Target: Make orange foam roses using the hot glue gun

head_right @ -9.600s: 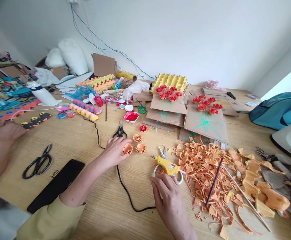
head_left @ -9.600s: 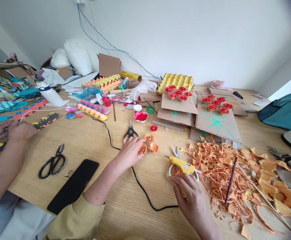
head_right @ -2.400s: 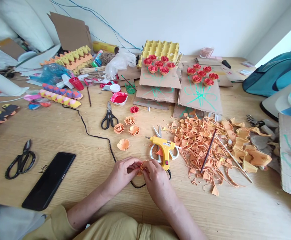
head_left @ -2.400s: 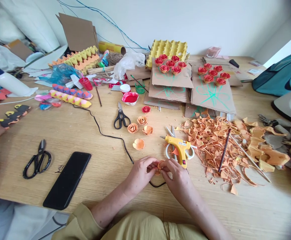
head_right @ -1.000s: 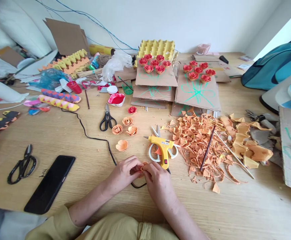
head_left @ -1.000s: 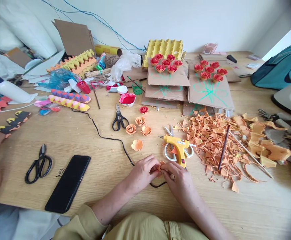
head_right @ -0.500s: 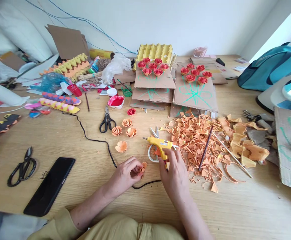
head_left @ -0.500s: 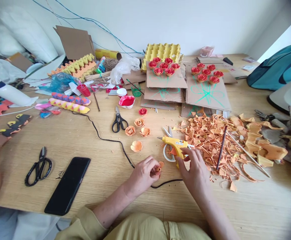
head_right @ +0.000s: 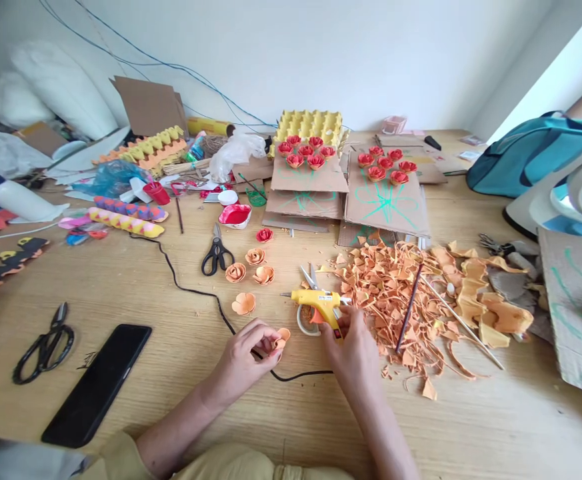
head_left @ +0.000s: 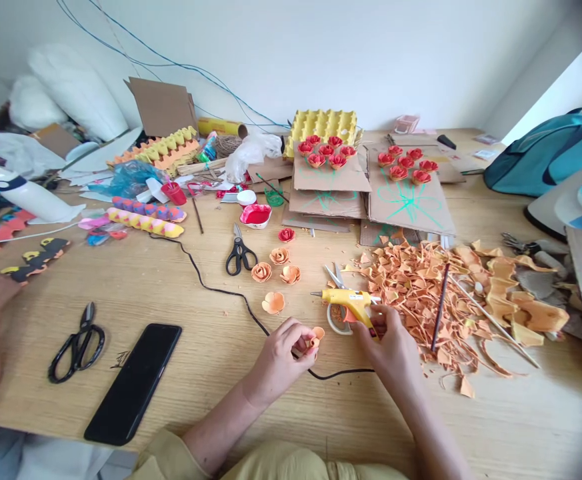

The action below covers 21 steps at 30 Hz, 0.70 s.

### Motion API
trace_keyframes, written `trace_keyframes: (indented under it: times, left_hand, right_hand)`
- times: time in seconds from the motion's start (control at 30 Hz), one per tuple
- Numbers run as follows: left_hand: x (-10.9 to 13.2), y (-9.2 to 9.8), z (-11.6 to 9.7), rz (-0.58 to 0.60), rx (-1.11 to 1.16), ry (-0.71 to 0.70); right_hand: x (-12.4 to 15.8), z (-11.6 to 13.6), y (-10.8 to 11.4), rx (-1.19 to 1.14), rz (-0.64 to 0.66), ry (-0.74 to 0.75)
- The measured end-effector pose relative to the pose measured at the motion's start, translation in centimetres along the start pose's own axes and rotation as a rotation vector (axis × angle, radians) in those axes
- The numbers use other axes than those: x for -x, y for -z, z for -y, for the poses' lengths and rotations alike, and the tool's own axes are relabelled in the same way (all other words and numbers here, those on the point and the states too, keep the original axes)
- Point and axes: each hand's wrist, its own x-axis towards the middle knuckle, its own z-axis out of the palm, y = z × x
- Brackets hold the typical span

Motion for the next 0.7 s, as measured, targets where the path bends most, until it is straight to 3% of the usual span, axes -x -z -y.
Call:
trace_keyframes:
  times: [0.07, 0.17, 0.27, 0.43, 0.7]
  left_hand:
    - [0.0, 0.3, 0.0, -0.047, 0.0, -0.015]
    - [0.0, 0.6, 0.0, -0.095, 0.015, -0.015]
    - [0.1, 0.7, 0.2, -0.121, 0.027, 0.012]
    - [-0.1, 1.1, 0.5, -0.179, 0.046, 0.065]
    - [-0.8, 2.5, 0.1, -0.293, 0.068, 0.096]
  right_hand:
    - [-0.1, 0.1, 0.7, -0.277, 0.078, -0.087]
    - [0.0, 0.9, 1.6, -0.67, 0.315, -0.194]
    - [0.5, 2.0, 1.9, -0.906, 0.47, -0.219]
    - [1.4, 2.7, 1.6, -0.96, 0.519, -0.159]
    - [2.5, 1.5, 1.6, -0.842, 0.734, -0.114]
